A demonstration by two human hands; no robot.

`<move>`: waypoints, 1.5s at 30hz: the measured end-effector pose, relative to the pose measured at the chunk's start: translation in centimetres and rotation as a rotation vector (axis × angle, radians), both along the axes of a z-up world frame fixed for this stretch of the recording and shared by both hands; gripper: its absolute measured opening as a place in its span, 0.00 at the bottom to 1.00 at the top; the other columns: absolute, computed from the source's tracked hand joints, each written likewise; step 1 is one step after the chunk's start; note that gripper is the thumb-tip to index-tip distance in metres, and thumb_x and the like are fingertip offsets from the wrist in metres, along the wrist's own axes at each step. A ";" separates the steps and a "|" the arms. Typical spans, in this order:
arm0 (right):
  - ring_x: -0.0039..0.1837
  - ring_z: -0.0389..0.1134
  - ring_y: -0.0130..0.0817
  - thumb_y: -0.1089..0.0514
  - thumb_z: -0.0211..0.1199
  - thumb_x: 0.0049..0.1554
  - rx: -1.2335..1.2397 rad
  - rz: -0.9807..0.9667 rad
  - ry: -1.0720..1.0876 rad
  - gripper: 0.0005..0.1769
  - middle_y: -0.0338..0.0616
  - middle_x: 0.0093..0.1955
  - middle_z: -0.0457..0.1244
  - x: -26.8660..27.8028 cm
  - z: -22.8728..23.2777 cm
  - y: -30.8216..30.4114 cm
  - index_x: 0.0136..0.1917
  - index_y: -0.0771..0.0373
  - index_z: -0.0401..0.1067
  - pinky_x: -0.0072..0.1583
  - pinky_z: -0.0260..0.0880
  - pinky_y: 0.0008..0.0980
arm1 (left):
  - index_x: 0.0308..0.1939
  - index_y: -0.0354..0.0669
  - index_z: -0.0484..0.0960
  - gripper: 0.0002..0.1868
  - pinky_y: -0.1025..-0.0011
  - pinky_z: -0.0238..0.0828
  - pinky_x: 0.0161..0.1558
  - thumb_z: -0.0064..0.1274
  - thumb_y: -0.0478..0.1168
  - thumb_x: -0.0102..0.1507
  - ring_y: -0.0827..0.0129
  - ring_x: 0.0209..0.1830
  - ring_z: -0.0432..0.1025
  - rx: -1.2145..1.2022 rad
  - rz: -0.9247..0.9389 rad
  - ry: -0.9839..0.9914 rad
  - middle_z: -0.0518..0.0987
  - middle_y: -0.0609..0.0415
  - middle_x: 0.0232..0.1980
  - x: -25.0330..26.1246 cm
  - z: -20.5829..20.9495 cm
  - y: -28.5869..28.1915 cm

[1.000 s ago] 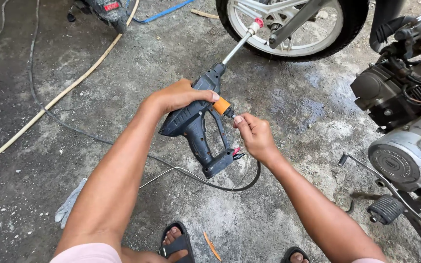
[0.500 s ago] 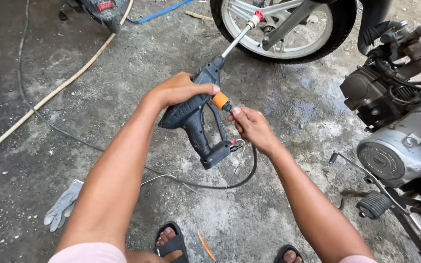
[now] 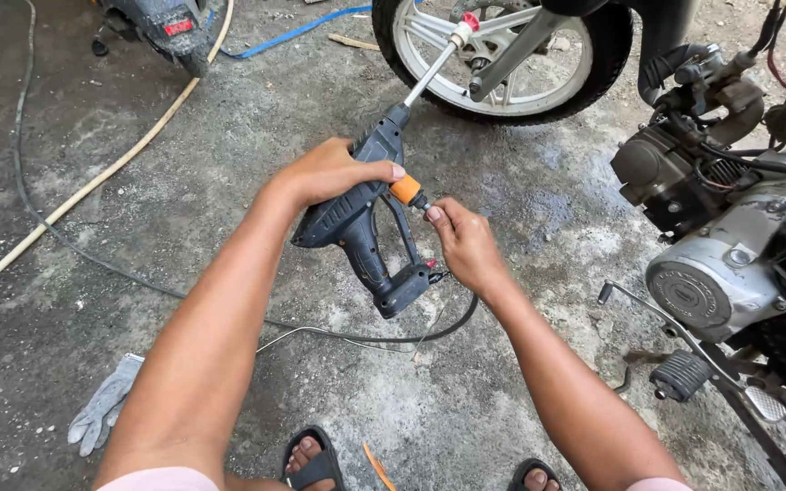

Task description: Assembling and connecting a battery-powered handheld water sprayer or pressure washer.

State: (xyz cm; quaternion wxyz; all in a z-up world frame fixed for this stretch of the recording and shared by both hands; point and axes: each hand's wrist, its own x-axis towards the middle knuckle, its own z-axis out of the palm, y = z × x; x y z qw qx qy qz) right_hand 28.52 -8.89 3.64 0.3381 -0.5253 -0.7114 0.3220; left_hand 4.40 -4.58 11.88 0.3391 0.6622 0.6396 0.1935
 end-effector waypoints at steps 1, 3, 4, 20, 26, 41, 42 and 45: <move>0.34 0.59 0.31 0.46 0.54 0.67 0.001 0.003 0.019 0.18 0.43 0.30 0.61 0.0 -0.3 0.0 0.53 0.62 0.75 0.39 0.59 0.38 | 0.37 0.39 0.88 0.40 0.67 0.72 0.34 0.62 0.73 0.43 0.64 0.32 0.79 -0.001 -0.005 -0.025 0.84 0.50 0.33 0.3 0.0 -0.2; 0.34 0.57 0.31 0.46 0.53 0.68 0.001 0.014 0.039 0.19 0.42 0.29 0.59 0.3 -2.0 0.6 0.51 0.63 0.75 0.38 0.57 0.39 | 0.39 0.40 0.88 0.39 0.68 0.72 0.35 0.63 0.71 0.43 0.65 0.32 0.79 -0.003 -0.001 -0.048 0.85 0.50 0.34 0.5 0.1 -0.4; 0.35 0.58 0.26 0.46 0.53 0.69 0.064 0.081 0.113 0.20 0.37 0.31 0.60 0.5 -3.4 0.9 0.49 0.63 0.74 0.38 0.59 0.34 | 0.40 0.40 0.88 0.39 0.67 0.73 0.35 0.63 0.71 0.43 0.64 0.32 0.79 -0.024 -0.008 -0.038 0.85 0.49 0.35 0.4 0.0 -0.4; 0.53 0.66 0.48 0.44 0.70 0.55 0.328 -0.050 -0.102 0.23 0.55 0.48 0.65 -2.0 2.4 -1.8 0.51 0.66 0.72 0.55 0.67 0.46 | 0.34 0.39 0.91 0.42 0.59 0.76 0.43 0.55 0.77 0.46 0.55 0.37 0.82 -0.075 0.144 0.126 0.87 0.40 0.36 3.4 -0.5 1.5; 0.59 0.69 0.56 0.49 0.74 0.48 0.191 -0.076 0.049 0.37 0.64 0.55 0.67 -3.9 -0.4 -2.4 0.61 0.74 0.66 0.59 0.68 0.50 | 0.39 0.35 0.90 0.45 0.58 0.74 0.51 0.56 0.77 0.49 0.48 0.48 0.81 0.008 0.159 0.159 0.84 0.34 0.46 6.2 -1.9 3.7; 0.28 0.61 0.22 0.59 0.67 0.55 -0.171 -0.342 0.659 0.09 0.34 0.29 0.62 5.3 6.0 1.0 0.49 0.64 0.76 0.28 0.61 0.26 | 0.53 0.39 0.84 0.38 0.59 0.72 0.56 0.44 0.70 0.63 0.54 0.53 0.79 0.160 0.030 -0.191 0.84 0.41 0.50 10.8 -5.3 4.6; 0.28 0.61 0.22 0.59 0.67 0.55 -0.170 -0.337 0.659 0.09 0.34 0.29 0.62 5.3 6.2 0.9 0.49 0.64 0.76 0.28 0.61 0.26 | 0.53 0.39 0.84 0.38 0.59 0.72 0.56 0.44 0.70 0.63 0.54 0.53 0.79 0.163 0.034 -0.191 0.84 0.41 0.50 10.8 -5.6 4.5; 0.27 0.60 0.24 0.59 0.67 0.55 -0.195 -0.287 0.660 0.09 0.36 0.30 0.62 5.3 6.6 0.7 0.47 0.65 0.75 0.28 0.60 0.28 | 0.53 0.38 0.85 0.37 0.60 0.71 0.58 0.44 0.69 0.65 0.54 0.57 0.77 0.191 0.013 -0.201 0.83 0.41 0.55 11.0 -6.3 4.1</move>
